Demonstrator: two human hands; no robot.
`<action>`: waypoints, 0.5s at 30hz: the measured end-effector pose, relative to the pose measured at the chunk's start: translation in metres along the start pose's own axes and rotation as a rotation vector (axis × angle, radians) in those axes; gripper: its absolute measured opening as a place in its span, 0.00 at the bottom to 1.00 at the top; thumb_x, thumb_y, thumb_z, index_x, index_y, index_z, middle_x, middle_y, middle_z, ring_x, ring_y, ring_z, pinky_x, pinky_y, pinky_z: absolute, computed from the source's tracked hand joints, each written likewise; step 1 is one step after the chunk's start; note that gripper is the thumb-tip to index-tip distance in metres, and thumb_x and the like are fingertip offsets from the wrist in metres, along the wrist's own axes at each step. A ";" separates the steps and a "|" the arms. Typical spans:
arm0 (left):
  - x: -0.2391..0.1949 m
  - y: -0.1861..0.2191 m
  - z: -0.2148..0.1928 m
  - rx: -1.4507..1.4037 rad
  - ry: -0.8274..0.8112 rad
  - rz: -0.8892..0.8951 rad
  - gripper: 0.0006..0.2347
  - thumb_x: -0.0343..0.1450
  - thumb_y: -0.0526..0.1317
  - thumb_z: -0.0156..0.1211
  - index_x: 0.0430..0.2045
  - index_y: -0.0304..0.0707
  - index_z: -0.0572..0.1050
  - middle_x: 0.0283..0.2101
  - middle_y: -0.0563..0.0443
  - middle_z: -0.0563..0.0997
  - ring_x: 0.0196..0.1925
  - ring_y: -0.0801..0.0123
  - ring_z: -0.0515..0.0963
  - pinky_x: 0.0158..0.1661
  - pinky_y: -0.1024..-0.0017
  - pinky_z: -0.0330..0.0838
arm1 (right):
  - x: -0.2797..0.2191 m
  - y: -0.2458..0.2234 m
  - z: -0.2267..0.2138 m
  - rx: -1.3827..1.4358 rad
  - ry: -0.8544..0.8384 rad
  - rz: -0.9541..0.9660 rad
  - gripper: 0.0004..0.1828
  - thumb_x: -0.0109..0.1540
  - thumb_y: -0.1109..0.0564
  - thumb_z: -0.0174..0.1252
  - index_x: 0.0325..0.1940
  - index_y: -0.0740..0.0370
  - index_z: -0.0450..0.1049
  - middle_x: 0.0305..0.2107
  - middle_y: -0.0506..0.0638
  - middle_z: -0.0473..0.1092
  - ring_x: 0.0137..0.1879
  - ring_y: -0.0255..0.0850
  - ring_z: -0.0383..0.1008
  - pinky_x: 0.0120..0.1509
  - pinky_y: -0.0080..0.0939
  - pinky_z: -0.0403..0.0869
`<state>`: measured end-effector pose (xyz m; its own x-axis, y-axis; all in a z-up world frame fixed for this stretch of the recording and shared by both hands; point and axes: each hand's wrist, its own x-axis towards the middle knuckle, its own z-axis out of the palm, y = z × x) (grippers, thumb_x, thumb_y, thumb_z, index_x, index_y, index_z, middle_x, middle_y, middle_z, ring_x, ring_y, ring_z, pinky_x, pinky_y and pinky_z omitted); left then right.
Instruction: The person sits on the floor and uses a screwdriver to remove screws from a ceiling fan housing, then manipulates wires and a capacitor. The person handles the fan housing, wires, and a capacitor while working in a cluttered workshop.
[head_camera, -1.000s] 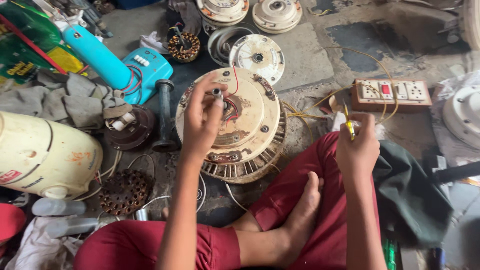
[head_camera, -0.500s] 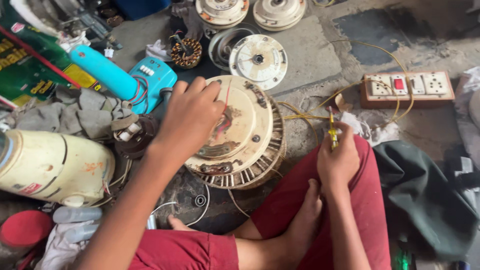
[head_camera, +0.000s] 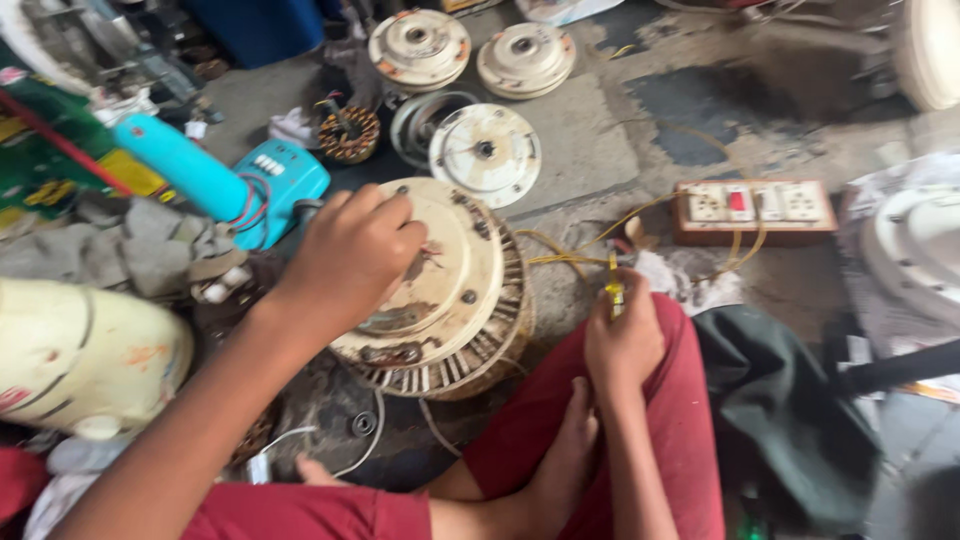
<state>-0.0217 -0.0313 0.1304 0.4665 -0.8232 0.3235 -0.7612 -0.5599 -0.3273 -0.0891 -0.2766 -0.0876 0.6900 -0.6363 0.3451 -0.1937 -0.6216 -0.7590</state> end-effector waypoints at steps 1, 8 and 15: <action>0.003 0.002 -0.002 -0.003 0.010 -0.010 0.04 0.58 0.34 0.63 0.22 0.40 0.77 0.31 0.50 0.76 0.40 0.57 0.77 0.39 0.61 0.70 | 0.001 -0.001 -0.002 -0.008 -0.012 0.020 0.16 0.64 0.54 0.59 0.56 0.52 0.71 0.40 0.56 0.77 0.41 0.58 0.77 0.41 0.58 0.72; 0.002 0.015 -0.011 0.078 0.065 0.051 0.03 0.60 0.31 0.61 0.22 0.39 0.75 0.27 0.51 0.75 0.36 0.60 0.77 0.38 0.64 0.72 | -0.001 0.001 0.005 -0.034 -0.046 0.053 0.15 0.64 0.53 0.57 0.55 0.51 0.70 0.41 0.55 0.77 0.41 0.58 0.78 0.41 0.58 0.73; -0.018 0.023 -0.030 0.062 0.203 0.039 0.05 0.65 0.33 0.63 0.32 0.35 0.78 0.34 0.49 0.79 0.41 0.61 0.79 0.43 0.65 0.75 | -0.002 0.002 0.006 -0.111 -0.010 -0.038 0.17 0.63 0.53 0.60 0.57 0.49 0.73 0.39 0.56 0.77 0.40 0.59 0.77 0.41 0.58 0.73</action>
<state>-0.0611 -0.0263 0.1440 0.3320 -0.8122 0.4796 -0.7447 -0.5378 -0.3953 -0.0862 -0.2741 -0.0932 0.7050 -0.6071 0.3667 -0.2431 -0.6925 -0.6792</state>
